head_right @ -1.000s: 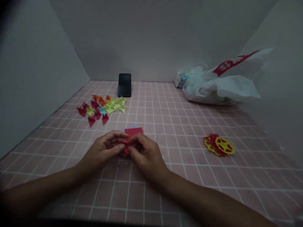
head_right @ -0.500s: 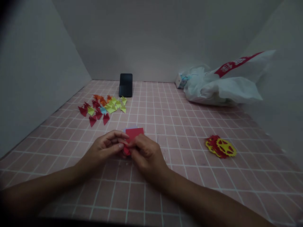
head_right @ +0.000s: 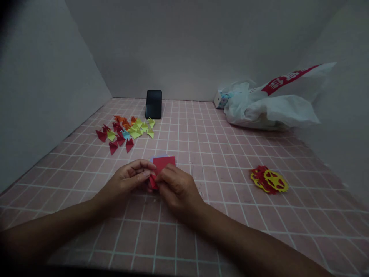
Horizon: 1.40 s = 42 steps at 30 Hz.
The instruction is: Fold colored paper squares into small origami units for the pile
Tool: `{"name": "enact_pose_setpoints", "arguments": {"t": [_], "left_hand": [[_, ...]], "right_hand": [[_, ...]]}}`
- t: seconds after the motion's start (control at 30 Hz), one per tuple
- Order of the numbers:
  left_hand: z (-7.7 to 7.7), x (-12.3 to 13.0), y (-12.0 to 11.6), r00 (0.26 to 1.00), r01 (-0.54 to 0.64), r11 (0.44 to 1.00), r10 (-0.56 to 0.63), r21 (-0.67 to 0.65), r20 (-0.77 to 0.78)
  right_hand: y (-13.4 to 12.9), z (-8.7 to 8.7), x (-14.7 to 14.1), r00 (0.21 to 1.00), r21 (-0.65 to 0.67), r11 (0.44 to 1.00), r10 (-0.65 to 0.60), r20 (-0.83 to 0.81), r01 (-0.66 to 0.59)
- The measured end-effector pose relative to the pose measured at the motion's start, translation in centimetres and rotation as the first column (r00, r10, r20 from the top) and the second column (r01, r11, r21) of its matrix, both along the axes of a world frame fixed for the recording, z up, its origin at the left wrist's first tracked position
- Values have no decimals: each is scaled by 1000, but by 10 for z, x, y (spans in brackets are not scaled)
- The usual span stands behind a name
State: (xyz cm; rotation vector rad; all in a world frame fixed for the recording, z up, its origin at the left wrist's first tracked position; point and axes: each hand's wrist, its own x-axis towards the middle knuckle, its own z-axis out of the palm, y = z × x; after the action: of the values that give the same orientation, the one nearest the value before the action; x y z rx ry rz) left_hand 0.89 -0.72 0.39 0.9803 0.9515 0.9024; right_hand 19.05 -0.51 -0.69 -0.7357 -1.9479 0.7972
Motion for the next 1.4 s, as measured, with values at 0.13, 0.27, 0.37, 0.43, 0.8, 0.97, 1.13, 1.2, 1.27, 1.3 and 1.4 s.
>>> {"name": "enact_pose_setpoints", "arguments": {"t": [0.13,0.27,0.37,0.43,0.8,0.97,1.13,1.2,1.27,1.3,1.4], "left_hand": [[0,0,1,1000,-1,1000,1,-10,1],[2,1,0,999,-1,1000,2,14,-39],[4,2,0,997,-16,999,18,32,-72],[6,2,0,996,-15,999,19,47,-83],[3,3,-6,950,42,925,80,378,-301],[2,4,-6,952,33,919,92,394,-293],[2,5,-7,975,-44,945,111,324,-191],[2,5,-7,980,-63,952,115,300,-160],[2,5,-7,984,-68,958,111,279,-142],[2,5,-6,985,-68,960,108,270,-138],[3,6,-6,987,-71,966,105,250,-125]], "right_hand": [[0,-1,1,999,11,1000,8,38,-9],[-1,-2,1,997,62,998,-10,70,5],[-1,-4,0,997,98,995,-26,79,18],[-2,-3,0,996,97,995,-32,78,24],[-7,7,-3,995,-454,887,-99,0,89],[-6,7,-5,991,-436,890,-123,53,134],[-6,6,-5,985,-341,925,-151,83,170],[-6,5,-5,985,-312,935,-153,83,171],[-7,3,-5,984,-295,940,-156,82,173],[-7,3,-5,985,-292,941,-155,80,171],[-7,1,-4,986,-296,941,-149,76,165]]}}
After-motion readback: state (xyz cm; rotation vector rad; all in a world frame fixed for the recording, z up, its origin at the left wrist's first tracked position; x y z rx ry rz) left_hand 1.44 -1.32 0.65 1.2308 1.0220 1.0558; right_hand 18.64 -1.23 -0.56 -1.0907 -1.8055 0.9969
